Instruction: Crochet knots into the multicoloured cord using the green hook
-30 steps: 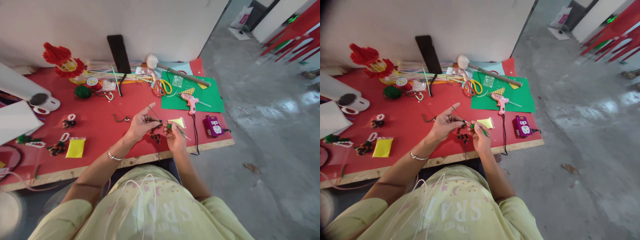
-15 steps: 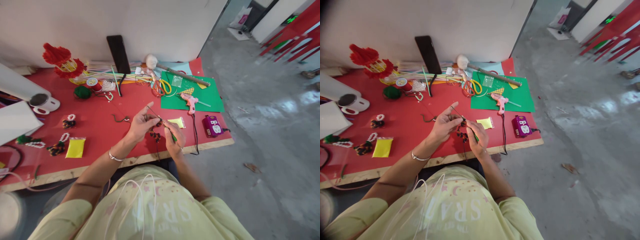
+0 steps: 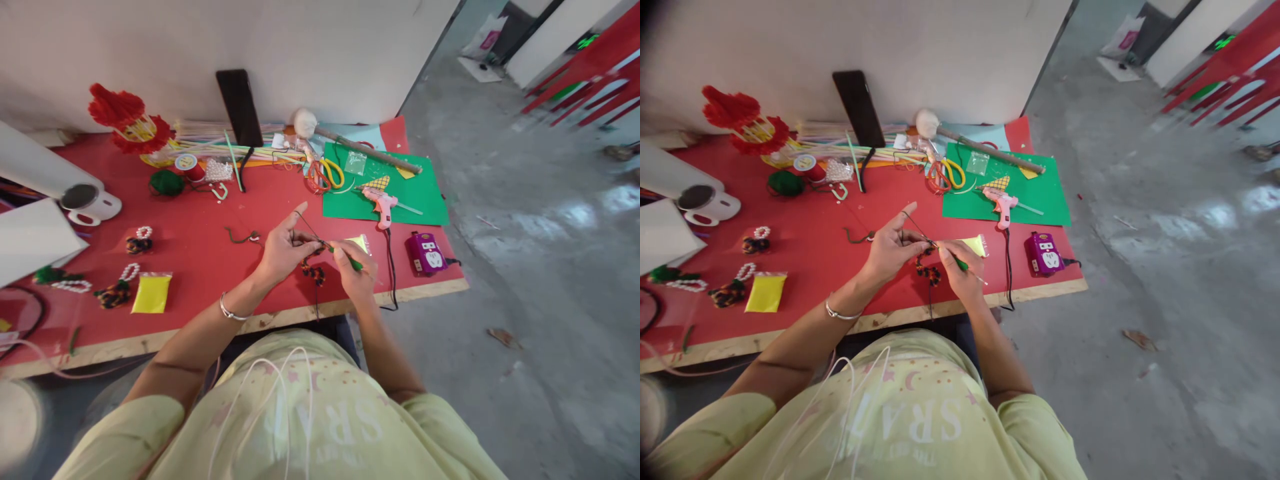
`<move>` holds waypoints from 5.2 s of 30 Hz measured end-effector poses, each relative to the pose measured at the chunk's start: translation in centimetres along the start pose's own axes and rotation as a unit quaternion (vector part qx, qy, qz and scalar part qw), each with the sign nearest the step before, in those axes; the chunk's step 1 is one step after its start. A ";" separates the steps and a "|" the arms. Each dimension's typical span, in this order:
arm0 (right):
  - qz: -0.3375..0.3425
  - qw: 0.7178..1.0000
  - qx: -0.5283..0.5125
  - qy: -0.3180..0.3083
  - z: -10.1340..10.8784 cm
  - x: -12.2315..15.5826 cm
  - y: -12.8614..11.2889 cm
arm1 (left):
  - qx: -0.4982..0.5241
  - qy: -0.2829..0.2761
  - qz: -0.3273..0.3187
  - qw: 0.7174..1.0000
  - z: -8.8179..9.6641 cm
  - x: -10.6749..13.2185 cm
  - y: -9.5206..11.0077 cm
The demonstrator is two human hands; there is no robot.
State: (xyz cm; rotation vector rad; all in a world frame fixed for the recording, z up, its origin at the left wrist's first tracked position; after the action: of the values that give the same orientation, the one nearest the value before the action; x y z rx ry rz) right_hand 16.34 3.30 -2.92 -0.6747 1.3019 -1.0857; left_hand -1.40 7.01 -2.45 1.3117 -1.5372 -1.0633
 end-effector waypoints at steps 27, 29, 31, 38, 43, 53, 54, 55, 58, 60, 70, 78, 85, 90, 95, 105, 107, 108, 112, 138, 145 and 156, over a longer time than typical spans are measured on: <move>0.099 0.991 -0.085 -0.039 1.7 0.9 -0.2 | 0.106 -0.059 0.161 0.979 -1.2 0.7 1.0; 0.125 0.989 -0.058 -0.060 2.2 0.7 -0.8 | 0.097 -0.068 0.167 0.979 -1.1 0.6 1.1; 0.145 0.986 -0.032 -0.080 2.7 0.6 -1.4 | 0.090 -0.080 0.171 0.978 -1.1 0.5 1.1; 0.193 0.980 0.011 -0.047 3.2 1.5 -2.5 | 0.105 -0.121 0.189 0.969 -1.9 0.4 1.2; 0.126 0.991 -0.033 0.034 2.8 2.0 -1.6 | 0.127 -0.102 0.138 0.977 -2.9 0.3 1.4; 0.056 0.987 -0.109 0.103 1.5 2.6 -0.8 | 0.112 -0.036 0.064 0.991 -3.0 0.5 1.3; 0.054 0.986 -0.112 0.112 1.4 2.8 -0.7 | 0.118 -0.033 0.066 0.990 -3.1 0.6 1.2; 0.053 0.984 -0.117 0.122 1.2 3.0 -0.7 | 0.122 -0.032 0.068 0.990 -3.3 0.7 1.1; 0.044 0.982 -0.124 0.138 0.8 3.3 -0.5 | 0.121 -0.034 0.072 0.989 -3.6 1.0 0.8; 0.034 0.983 -0.118 0.139 0.7 3.3 -0.2 | 0.115 -0.033 0.071 0.990 -3.8 1.1 0.6; -0.065 0.974 -0.162 0.142 0.1 3.4 1.5 | 0.096 -0.012 0.071 0.993 -3.7 1.2 0.4; -0.147 0.930 -0.299 0.155 -0.6 3.1 3.2 | 0.077 0.010 0.056 0.995 -3.4 1.1 0.0; -0.196 0.916 -0.320 0.141 -0.9 2.6 3.8 | 0.104 0.009 0.060 0.993 -3.3 1.1 0.1; -0.240 0.899 -0.333 0.149 -0.7 2.4 3.2 | 0.131 0.026 0.046 0.990 -3.0 0.8 0.2; -0.248 0.890 -0.351 0.153 -0.4 2.3 2.6 | 0.111 0.033 0.042 0.992 -2.6 0.6 0.0; -0.250 0.891 -0.349 0.149 0.0 2.2 3.0 | 0.095 0.049 0.023 0.994 -2.7 0.5 0.4; -0.254 0.892 -0.344 0.148 0.0 2.3 3.0 | 0.088 0.057 0.020 0.994 -2.7 0.4 0.5; -0.255 0.892 -0.342 0.148 0.0 2.3 3.0 | 0.086 0.061 0.019 0.994 -2.7 0.4 0.5; -0.250 0.894 -0.336 0.159 0.0 2.3 3.0 | 0.079 0.078 0.003 0.994 -2.7 0.4 0.6; -0.238 0.921 -0.249 0.182 0.0 2.8 2.6 | 0.096 0.091 -0.031 0.991 -3.0 0.4 -0.2; -0.274 0.897 -0.301 0.173 -0.7 2.9 3.1 | 0.157 0.087 0.041 0.983 -2.6 0.5 -0.5; -0.166 0.950 -0.217 0.149 0.3 2.9 2.8 | 0.101 -0.027 0.096 0.990 -3.4 0.8 -0.4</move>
State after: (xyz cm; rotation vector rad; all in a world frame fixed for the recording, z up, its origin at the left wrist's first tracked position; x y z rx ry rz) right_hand 17.12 1.70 -6.52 -1.1205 1.7602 -1.2137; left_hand 1.90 5.93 -1.82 1.2472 -1.8109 -0.8464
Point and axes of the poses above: each hand's wrist, its own x-axis away from the middle knuckle, its own z-axis out of the back of the hand, y = z × x, the point moved 5 cm from there along -x, towards the middle knuckle, and after that the axes turned 3 degrees about -z, right-handed, at the moved point
